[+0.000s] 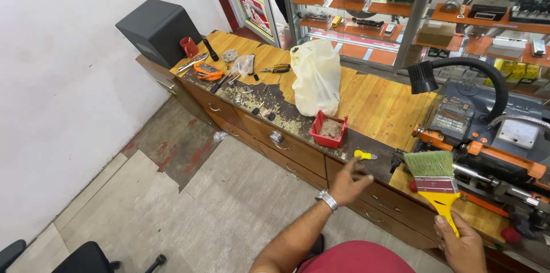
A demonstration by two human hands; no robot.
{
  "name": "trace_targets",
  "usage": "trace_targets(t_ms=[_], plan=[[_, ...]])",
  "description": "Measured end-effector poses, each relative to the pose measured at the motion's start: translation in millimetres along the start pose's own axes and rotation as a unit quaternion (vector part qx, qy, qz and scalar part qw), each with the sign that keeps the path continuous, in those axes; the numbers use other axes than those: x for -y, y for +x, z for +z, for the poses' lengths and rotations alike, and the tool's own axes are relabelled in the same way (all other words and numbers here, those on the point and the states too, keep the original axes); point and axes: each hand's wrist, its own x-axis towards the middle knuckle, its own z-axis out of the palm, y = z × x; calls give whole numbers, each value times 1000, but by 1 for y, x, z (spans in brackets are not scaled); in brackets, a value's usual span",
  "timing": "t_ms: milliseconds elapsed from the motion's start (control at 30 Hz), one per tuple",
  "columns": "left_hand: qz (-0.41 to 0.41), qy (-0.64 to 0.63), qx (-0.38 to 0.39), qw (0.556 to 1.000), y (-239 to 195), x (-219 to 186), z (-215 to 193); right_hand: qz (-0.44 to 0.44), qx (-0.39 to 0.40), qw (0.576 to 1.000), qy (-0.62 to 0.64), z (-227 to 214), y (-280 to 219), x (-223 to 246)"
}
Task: Cleaning metal shavings and debris from a key cutting machine and the surrounding workbench using a brush and a small tray.
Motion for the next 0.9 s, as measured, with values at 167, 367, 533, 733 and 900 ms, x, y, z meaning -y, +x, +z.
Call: trace_targets(t_ms=[167,367,533,733,900], plan=[[65,-26,-94,993,5,-48,-52,-9,1,1000,-17,5,-4,5],[125,47,-115,984,18,-25,-68,-19,-17,1000,-17,10,-9,5],[67,80,-33,994,12,20,-42,66,-63,996,6,16,-18,22],[32,94,24,995,4,46,-30,58,-70,996,-13,18,-18,24],[25,94,15,995,5,50,-35,9,-48,999,3,17,-7,-3]])
